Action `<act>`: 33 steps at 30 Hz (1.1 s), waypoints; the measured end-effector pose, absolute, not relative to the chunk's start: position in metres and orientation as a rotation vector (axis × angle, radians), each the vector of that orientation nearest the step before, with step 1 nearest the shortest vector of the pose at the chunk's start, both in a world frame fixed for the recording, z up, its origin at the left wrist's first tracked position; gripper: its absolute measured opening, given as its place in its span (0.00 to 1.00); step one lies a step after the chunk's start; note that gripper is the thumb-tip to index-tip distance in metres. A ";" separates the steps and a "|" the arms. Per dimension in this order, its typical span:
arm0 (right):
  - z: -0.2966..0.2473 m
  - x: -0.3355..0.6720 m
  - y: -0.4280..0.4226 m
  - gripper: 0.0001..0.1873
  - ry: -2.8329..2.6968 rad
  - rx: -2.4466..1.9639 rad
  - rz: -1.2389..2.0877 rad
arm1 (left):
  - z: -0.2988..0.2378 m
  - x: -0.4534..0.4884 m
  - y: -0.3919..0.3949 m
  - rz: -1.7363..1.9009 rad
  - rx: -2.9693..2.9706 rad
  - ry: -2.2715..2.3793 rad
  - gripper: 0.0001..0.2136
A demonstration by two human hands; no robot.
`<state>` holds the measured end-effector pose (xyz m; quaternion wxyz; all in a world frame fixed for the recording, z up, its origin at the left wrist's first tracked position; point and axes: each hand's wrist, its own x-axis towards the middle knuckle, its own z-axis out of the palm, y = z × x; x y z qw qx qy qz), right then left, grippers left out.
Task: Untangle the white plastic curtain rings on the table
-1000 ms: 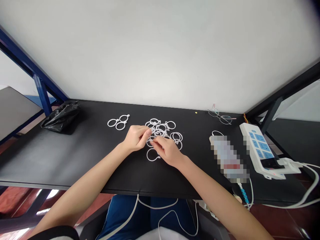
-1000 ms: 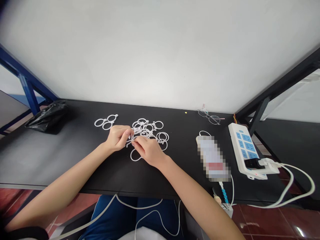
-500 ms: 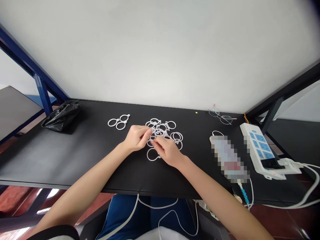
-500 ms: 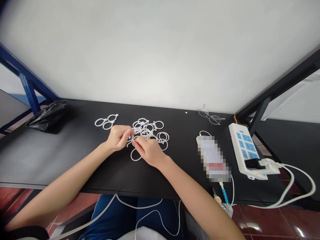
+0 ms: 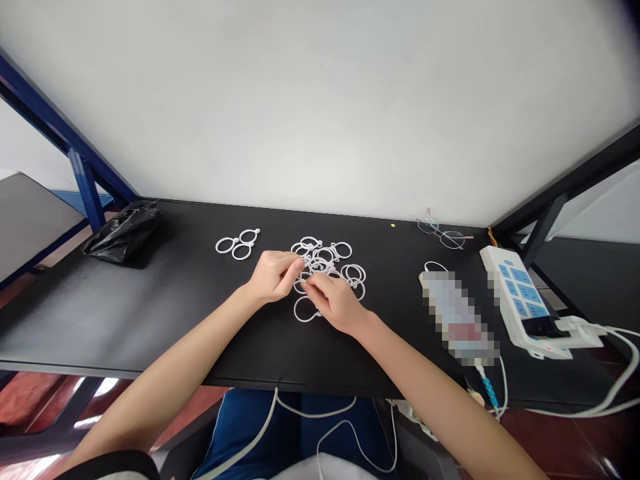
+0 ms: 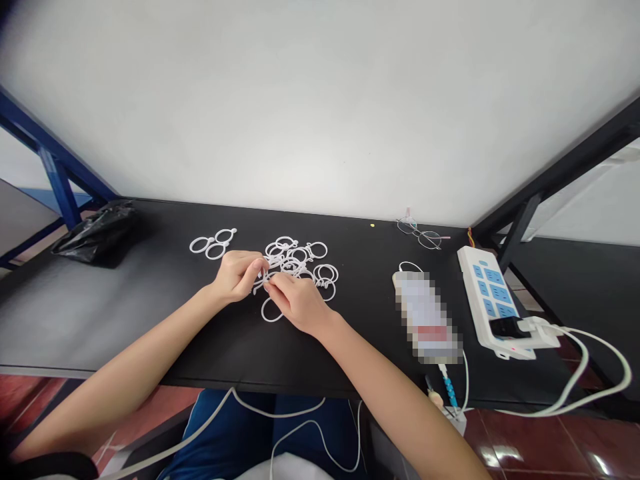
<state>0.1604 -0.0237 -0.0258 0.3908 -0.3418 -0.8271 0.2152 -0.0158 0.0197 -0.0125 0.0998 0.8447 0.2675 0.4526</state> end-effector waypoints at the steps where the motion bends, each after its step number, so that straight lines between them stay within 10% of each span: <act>1: -0.026 0.160 -0.024 0.12 -2.100 -0.867 0.549 | -0.013 -0.016 0.020 1.337 2.494 0.790 0.20; 33: -0.024 0.159 -0.026 0.09 -2.062 -0.891 0.576 | -0.015 -0.019 0.022 1.189 2.568 0.784 0.18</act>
